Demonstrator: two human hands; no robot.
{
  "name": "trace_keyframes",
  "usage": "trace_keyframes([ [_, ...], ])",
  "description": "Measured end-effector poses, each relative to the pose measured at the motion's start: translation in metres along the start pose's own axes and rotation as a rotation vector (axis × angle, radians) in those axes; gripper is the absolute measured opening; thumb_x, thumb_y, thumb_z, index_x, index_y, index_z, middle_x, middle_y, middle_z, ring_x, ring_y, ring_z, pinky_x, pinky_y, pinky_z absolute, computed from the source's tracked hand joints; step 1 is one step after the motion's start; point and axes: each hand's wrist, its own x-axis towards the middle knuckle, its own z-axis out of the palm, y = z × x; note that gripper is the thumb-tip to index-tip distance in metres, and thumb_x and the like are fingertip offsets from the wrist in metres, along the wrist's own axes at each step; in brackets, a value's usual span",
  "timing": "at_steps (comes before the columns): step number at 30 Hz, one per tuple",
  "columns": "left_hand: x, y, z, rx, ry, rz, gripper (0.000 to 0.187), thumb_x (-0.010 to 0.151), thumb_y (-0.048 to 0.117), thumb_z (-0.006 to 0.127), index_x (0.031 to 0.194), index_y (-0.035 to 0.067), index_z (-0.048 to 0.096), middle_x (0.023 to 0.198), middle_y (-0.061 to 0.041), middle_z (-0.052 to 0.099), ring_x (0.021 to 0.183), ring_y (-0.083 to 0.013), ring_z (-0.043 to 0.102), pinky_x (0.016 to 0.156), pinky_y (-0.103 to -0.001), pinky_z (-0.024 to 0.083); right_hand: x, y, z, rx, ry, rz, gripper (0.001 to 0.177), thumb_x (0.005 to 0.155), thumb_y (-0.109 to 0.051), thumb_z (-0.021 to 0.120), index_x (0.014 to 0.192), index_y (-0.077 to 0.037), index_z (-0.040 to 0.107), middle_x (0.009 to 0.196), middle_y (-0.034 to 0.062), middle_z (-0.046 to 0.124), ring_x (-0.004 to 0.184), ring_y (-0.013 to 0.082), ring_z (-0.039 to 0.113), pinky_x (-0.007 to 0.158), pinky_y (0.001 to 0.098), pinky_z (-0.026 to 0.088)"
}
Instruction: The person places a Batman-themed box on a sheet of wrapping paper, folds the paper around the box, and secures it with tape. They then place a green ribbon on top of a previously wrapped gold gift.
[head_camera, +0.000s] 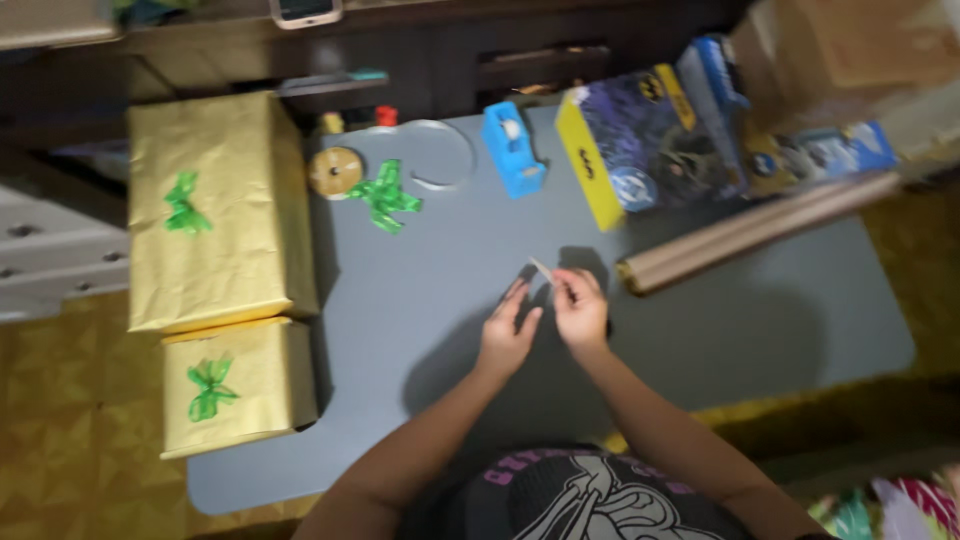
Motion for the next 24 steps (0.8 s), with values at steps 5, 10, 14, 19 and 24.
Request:
trace_keyframes([
  [5,0.023,0.010,0.067,0.033,-0.344,-0.139,0.058,0.091,0.032,0.071,0.141,0.007,0.056,0.130,-0.023,0.066,0.117,-0.0388,0.066,0.099,-0.041,0.053,0.009,0.038,-0.070,-0.085,0.112,0.145,0.015,0.098,-0.005,0.067,0.111,-0.004,0.074,0.099,0.0074,0.069,0.084,0.0162,0.065,0.077,0.0283,0.053],
  [10,0.065,-0.010,0.158,0.248,-0.238,0.163,0.055,0.098,0.027,0.064,0.145,0.003,0.049,0.135,-0.029,0.061,0.129,-0.0443,0.055,0.114,-0.052,0.040,0.029,0.083,-0.125,-0.290,0.114,0.004,0.026,0.091,-0.003,0.068,0.117,-0.004,0.072,0.121,0.0151,0.067,0.102,0.0281,0.068,0.087,0.0342,0.057],
  [14,0.094,-0.018,0.209,0.345,-0.249,0.019,0.052,0.100,0.022,0.058,0.147,0.003,0.048,0.138,-0.032,0.055,0.122,-0.0519,0.048,0.103,-0.054,0.039,0.049,0.124,-0.159,-0.557,-0.073,-0.176,0.040,0.078,-0.001,0.073,0.118,-0.004,0.074,0.132,0.0193,0.063,0.110,0.0373,0.062,0.090,0.0415,0.055],
  [19,0.090,-0.005,0.217,0.530,-0.456,0.284,0.035,0.097,0.018,0.057,0.130,0.022,0.066,0.136,-0.008,0.067,0.133,-0.0324,0.060,0.113,-0.045,0.045,0.049,0.179,-0.182,-0.388,-0.091,0.021,0.033,0.086,-0.010,0.076,0.117,-0.003,0.072,0.124,0.0166,0.069,0.109,0.0306,0.069,0.093,0.0375,0.057],
  [24,0.082,0.025,0.228,0.615,-0.402,0.284,0.046,0.089,0.019,0.064,0.135,0.017,0.063,0.139,-0.013,0.059,0.124,-0.0360,0.058,0.105,-0.050,0.042,0.044,0.220,-0.188,-0.189,-0.023,0.354,0.032,0.089,-0.022,0.079,0.112,-0.001,0.073,0.107,0.0140,0.075,0.095,0.0234,0.074,0.088,0.0330,0.057],
])
